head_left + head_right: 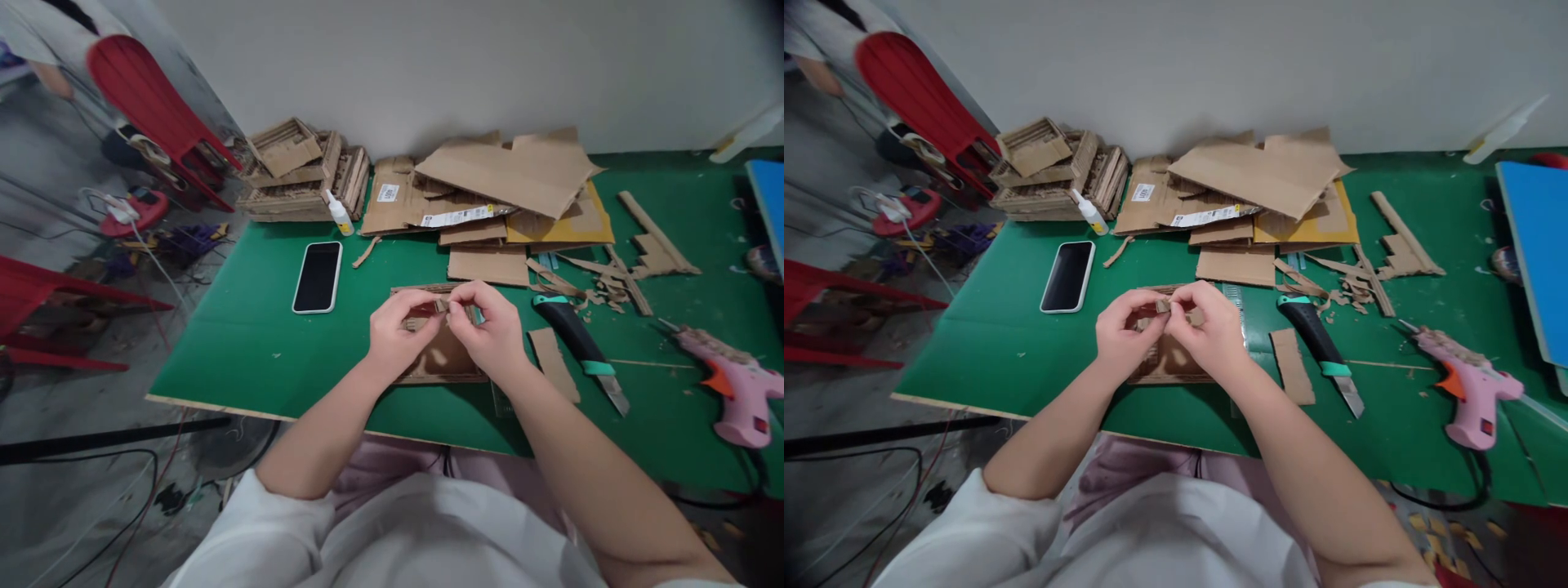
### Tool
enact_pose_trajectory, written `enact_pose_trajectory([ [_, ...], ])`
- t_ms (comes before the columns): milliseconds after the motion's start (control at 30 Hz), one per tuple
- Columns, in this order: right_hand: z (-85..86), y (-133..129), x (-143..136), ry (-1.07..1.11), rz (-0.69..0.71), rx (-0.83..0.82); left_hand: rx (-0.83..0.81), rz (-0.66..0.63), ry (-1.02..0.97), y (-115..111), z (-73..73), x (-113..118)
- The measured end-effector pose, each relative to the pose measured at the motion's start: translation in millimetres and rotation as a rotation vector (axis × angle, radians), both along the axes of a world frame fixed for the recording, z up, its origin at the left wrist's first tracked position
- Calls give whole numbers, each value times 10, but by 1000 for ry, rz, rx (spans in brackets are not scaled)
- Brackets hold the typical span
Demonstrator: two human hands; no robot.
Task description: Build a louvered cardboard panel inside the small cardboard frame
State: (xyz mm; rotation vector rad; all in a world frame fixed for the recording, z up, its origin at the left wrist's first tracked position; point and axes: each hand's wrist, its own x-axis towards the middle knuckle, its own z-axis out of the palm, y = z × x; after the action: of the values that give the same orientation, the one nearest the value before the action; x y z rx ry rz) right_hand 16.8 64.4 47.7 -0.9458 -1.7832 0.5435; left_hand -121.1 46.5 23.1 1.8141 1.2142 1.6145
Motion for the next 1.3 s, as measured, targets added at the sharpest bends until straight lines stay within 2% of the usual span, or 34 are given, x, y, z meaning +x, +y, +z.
enact_pose_trajectory([
  [133,3,5,6,24,17,-12,-62,-30,-84,-4,-9,-2],
  [300,-9,24,17,61,11,37,-192,-74,-303,21,5,-12],
  [467,-32,26,0,48,42,117,-244,-75,-335,37,25,-13],
  [733,-25,31,10,25,31,190,-190,-72,-237,7,11,-14],
  [900,-23,42,19,9,18,219,-100,1,-83,-4,24,-22],
  [1300,-85,58,27,-52,3,287,92,90,94,18,-7,-14],
])
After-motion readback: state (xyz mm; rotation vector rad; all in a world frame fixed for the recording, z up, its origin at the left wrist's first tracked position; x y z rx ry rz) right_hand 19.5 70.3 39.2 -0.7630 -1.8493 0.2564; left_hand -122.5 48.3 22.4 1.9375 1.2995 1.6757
